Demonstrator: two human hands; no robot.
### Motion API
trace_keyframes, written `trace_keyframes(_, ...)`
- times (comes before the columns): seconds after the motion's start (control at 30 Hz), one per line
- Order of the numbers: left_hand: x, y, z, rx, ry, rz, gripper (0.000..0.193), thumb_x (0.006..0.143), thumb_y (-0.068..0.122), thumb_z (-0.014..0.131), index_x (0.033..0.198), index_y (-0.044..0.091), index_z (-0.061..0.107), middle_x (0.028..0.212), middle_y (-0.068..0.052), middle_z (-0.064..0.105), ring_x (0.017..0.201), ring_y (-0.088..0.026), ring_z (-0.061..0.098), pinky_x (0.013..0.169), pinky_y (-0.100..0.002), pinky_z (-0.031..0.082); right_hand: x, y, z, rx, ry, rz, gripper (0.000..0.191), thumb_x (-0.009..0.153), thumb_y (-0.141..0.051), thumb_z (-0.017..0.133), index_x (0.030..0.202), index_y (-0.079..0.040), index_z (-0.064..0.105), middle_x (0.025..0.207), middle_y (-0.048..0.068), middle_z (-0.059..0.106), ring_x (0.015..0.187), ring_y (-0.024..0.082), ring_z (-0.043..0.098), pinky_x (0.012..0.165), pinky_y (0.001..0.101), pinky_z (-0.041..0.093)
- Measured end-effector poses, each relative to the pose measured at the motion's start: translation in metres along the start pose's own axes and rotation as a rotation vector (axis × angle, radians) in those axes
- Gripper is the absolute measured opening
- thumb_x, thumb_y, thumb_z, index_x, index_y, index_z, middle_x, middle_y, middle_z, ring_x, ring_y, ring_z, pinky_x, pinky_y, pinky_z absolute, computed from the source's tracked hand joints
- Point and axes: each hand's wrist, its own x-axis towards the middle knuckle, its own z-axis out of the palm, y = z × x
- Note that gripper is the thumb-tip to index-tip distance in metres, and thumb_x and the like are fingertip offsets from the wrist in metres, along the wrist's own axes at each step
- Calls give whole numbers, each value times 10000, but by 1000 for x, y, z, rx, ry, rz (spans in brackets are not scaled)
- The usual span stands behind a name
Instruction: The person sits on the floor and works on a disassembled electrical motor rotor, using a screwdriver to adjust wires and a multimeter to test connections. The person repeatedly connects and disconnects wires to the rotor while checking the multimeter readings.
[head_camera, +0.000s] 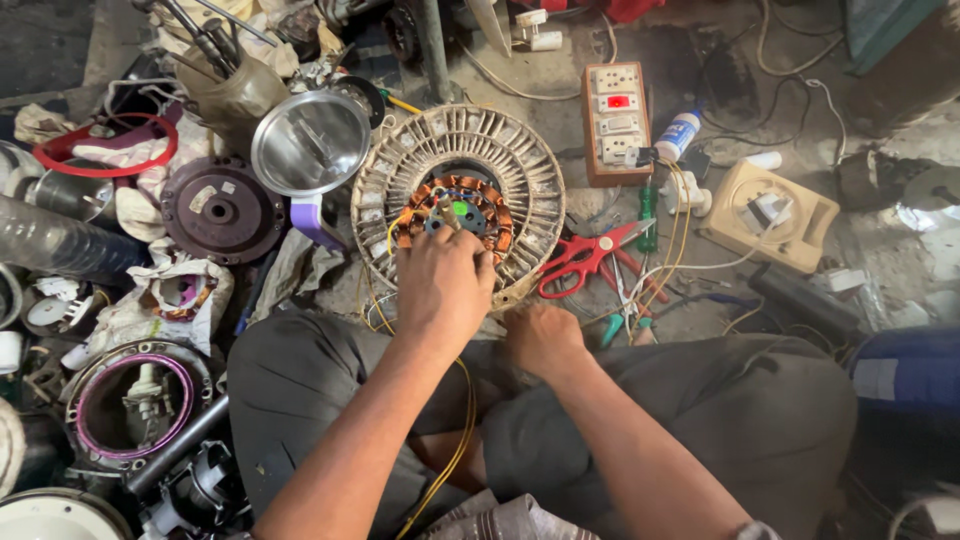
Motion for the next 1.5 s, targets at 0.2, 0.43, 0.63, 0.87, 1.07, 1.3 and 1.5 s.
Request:
trace_keyframes(0.2,-2,3,4,80,-3,-11,191,940,262,669,981,77,690,1037,-109,676,1025,-319,605,923,-527,417,-49,15,-50,217,203,-38,281,852,-269,628,1083,-131,706,811,188,731,814,362,732,720,487,575)
trace_keyframes(0.43,-23,-28,-1,-320,432,17,265,1001,223,678,1201,83,579,1173,-156,593,1169,-335,563,1011,-515,440,-84,17,-79,1028,630,110,363,998,-311,591,1225,-30,635,900,170,754,792,305,716,670,423,564)
trace_keyframes(0.63,14,-65,-5,-175,352,159,761,839,435,844,1383,21,510,1373,-273,502,1299,-462,474,1097,-566,381,-76,33,-83,2054,562,185,303,1014,-274,592,1225,-61,638,951,126,704,728,203,671,589,354,556)
trace_keyframes(0.87,60,-66,-1,-47,-18,99,991,742,688,795,1404,5,519,1373,-241,595,1276,-439,520,1052,-527,415,-65,28,-55,2171,425,153,250,979,-193,603,1190,-60,619,1006,129,716,754,234,673,663,396,567)
trace_keyframes(1.07,52,-50,1,-148,115,-30,767,695,553,893,1267,101,654,1136,-210,686,1120,-394,615,964,-471,498,-48,16,-43,2159,553,245,217,978,-117,671,1165,-23,611,1039,113,691,867,213,689,746,413,585)
trace_keyframes(1.3,25,-23,6,-201,398,18,715,623,326,953,1178,114,553,1105,-128,615,1064,-363,567,934,-502,462,-42,8,-35,2254,648,100,176,956,-55,678,1042,-72,525,1042,122,698,993,270,715,904,452,599)
trace_keyframes(1.5,26,-14,-2,-128,367,3,820,524,314,973,1186,126,527,1112,-184,559,1041,-414,522,913,-529,453,-35,2,-31,2295,672,48,199,939,-66,668,1033,-79,493,1050,120,687,1031,294,738,933,463,594)
